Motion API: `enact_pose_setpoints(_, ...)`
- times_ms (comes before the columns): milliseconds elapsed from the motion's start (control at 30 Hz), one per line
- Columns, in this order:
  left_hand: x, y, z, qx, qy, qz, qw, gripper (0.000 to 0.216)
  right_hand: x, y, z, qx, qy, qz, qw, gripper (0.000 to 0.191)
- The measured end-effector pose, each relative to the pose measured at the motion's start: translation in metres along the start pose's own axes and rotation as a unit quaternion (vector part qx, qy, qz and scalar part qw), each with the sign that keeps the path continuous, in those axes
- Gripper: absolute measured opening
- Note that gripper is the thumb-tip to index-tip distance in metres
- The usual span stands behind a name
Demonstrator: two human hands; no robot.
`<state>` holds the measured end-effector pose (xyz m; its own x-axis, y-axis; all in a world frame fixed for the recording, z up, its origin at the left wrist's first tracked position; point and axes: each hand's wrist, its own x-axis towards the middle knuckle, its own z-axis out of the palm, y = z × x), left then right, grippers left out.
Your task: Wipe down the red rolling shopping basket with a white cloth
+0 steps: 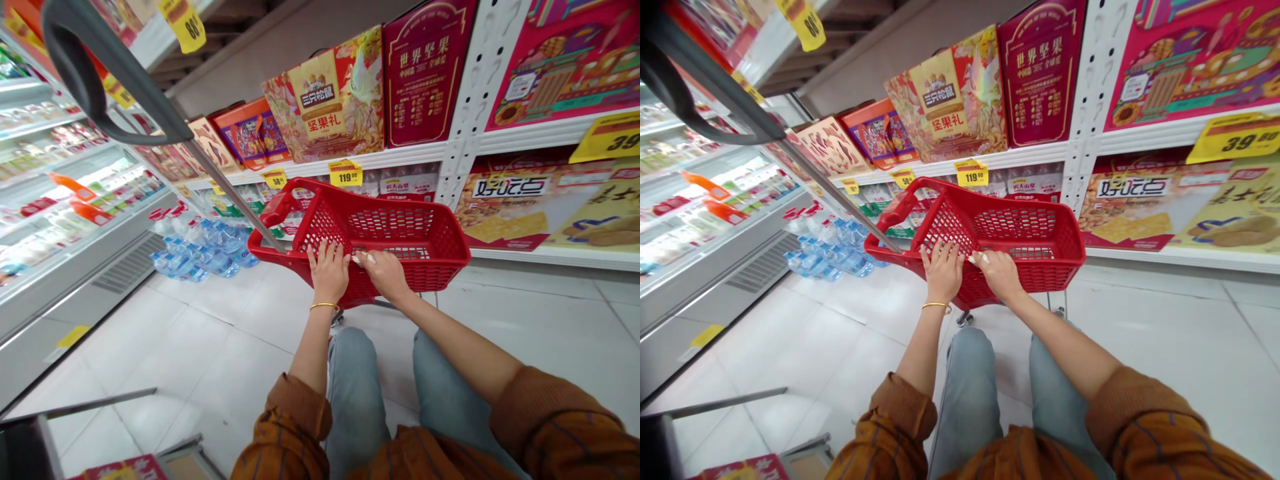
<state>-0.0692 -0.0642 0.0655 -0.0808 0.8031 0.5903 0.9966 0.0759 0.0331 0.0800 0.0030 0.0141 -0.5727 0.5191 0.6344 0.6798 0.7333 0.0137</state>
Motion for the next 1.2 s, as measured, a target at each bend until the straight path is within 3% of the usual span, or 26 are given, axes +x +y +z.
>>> enact_pose_setpoints(133, -0.005, 0.009, 0.012, -0.018, -0.036, 0.017, 0.999, 0.035, -0.004, -0.007, 0.002, -0.009, 0.031, -0.012, 0.999, 0.029)
enact_pose_setpoints(300, -0.013, 0.002, 0.019, -0.019, -0.042, 0.033, 0.998, 0.033, -0.009, -0.003, 0.007, 0.022, 0.045, -0.033, 0.998, 0.033)
enact_pose_setpoints(700, -0.015, -0.002, 0.018, -0.04, -0.054, 0.038, 0.997, 0.03, -0.021, 0.019, 0.011, 0.056, 0.029, -0.051, 0.997, 0.041)
enact_pose_setpoints(1200, -0.01, -0.008, 0.018, -0.046, -0.056, 0.043, 0.996, 0.026, -0.038, 0.047, -0.001, -0.006, 0.014, -0.038, 0.999, 0.038)
